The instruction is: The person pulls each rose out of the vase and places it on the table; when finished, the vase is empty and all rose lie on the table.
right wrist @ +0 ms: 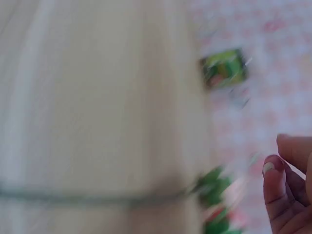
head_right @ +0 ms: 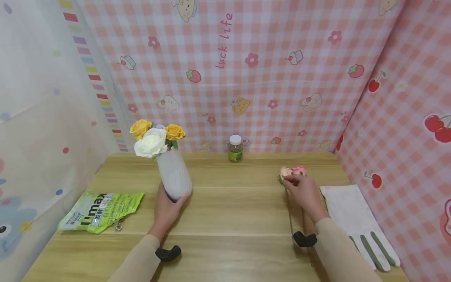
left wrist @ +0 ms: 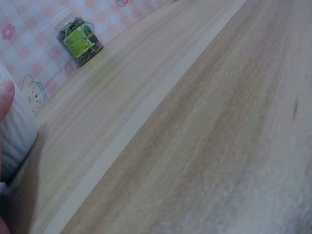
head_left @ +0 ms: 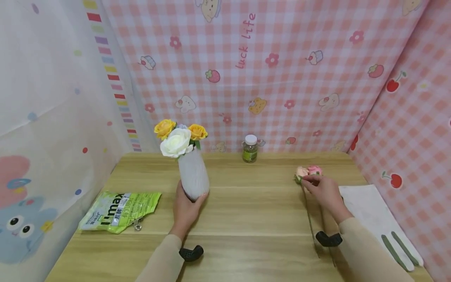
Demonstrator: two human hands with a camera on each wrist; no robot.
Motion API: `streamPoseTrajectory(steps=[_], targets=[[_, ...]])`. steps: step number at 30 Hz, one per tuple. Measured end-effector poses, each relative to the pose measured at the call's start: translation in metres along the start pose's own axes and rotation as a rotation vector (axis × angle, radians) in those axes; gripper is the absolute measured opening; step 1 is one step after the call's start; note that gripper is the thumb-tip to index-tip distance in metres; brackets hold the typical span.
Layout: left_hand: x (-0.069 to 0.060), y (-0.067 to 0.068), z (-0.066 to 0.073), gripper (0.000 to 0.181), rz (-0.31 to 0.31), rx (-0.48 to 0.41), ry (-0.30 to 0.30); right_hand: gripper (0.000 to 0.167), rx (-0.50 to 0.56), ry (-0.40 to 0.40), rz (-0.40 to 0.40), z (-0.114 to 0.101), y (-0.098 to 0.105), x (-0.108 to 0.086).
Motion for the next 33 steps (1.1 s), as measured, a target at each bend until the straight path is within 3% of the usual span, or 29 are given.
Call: streamPoseTrajectory(steps=[4,7,13,16,24,29,33], targets=[[0.000,0.001,-0.001,0.097,0.006,0.003,-0.005,0.033,0.089,0.078,0.000,-0.044,0.009,0.007],[0.001,0.002,-0.002,0.096,0.008,0.010,-0.002,0.038,0.188,0.088,-0.057,-0.084,0.009,0.013],[0.002,0.002,0.000,0.096,0.009,0.020,-0.008,0.037,0.429,0.176,-0.179,-0.166,-0.006,0.029],[0.001,0.001,0.001,0.096,0.007,0.017,-0.009,0.034,0.483,0.218,-0.217,-0.201,-0.017,0.035],[0.001,-0.001,0.001,0.097,-0.006,0.005,-0.009,0.038,0.621,0.163,-0.247,-0.260,-0.049,0.060],[0.001,-0.001,0.000,0.097,-0.002,-0.007,-0.007,0.041,0.732,0.153,-0.330,-0.288,-0.067,0.071],[0.002,0.000,0.000,0.098,0.000,0.002,-0.018,0.038,0.720,0.119,-0.384,-0.304,-0.074,0.075]])
Point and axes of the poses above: each hand's wrist, its own x-axis towards the middle knuckle, its own y-axis out of the back of the hand, z = x × y, the point moved 4 cm from there along x, towards the middle knuckle, and after that the axes turned 8 degrees about -x, right-handed, at the moved point
